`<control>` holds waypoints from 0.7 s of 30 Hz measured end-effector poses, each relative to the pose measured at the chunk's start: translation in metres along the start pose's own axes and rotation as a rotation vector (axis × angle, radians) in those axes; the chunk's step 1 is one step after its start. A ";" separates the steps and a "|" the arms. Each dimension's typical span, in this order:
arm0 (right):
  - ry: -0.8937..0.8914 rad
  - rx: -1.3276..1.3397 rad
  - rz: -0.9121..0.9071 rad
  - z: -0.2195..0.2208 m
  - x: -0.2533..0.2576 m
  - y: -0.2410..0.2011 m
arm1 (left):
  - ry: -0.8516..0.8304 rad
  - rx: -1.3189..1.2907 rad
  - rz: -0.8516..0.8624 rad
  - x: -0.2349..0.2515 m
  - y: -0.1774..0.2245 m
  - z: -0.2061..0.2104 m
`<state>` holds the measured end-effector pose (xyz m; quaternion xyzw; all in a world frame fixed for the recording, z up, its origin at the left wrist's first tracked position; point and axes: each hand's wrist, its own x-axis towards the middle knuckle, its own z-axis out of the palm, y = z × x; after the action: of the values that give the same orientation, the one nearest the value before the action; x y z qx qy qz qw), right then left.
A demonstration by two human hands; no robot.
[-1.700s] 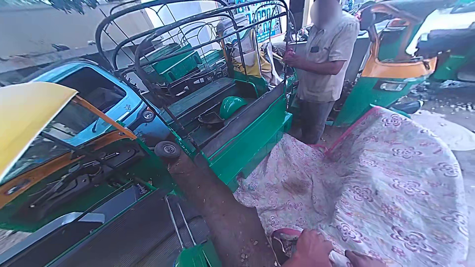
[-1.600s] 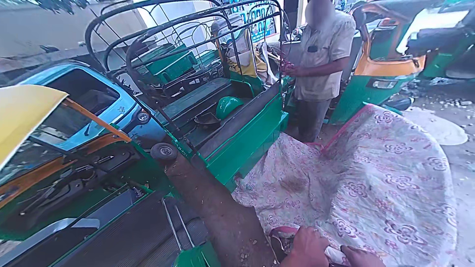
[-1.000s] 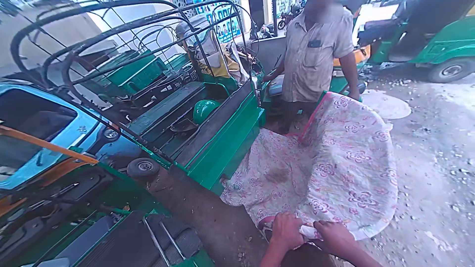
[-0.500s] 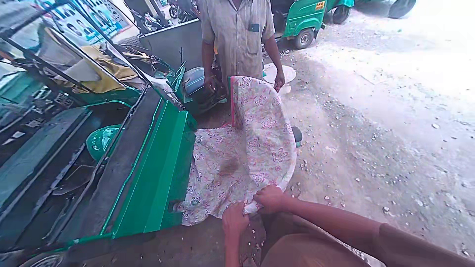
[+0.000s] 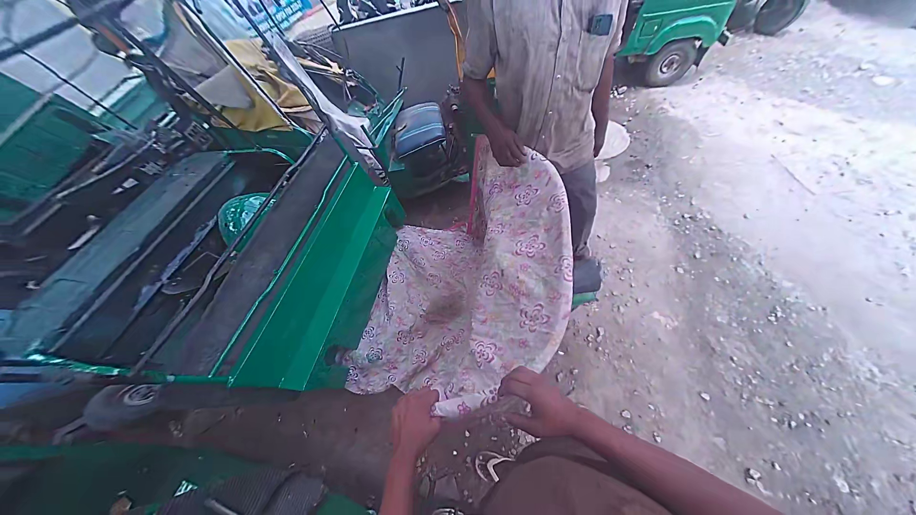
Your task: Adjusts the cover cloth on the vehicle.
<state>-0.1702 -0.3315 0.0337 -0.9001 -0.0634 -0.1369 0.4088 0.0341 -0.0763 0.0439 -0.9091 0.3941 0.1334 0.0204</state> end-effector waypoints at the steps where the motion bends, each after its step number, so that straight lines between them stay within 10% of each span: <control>1: 0.013 -0.016 0.026 -0.017 -0.019 0.006 | -0.015 0.007 -0.013 0.000 0.003 -0.001; 5: -0.054 0.002 0.392 -0.077 -0.112 0.063 | -0.128 0.070 -0.137 0.006 0.026 -0.007; 11: -0.524 -0.076 1.123 -0.125 -0.263 0.183 | 0.165 -0.031 -0.119 -0.002 0.115 0.012; 17: -0.778 -0.119 1.196 -0.149 -0.306 0.231 | 0.237 0.047 -0.177 0.016 0.201 0.045; 21: -0.647 -0.029 1.158 -0.149 -0.293 0.248 | 0.255 0.013 -0.219 0.019 0.202 0.045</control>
<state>-0.4224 -0.6078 -0.1383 -0.7898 0.3130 0.3811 0.3646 -0.1093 -0.2228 0.0097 -0.9560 0.2931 0.0116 -0.0096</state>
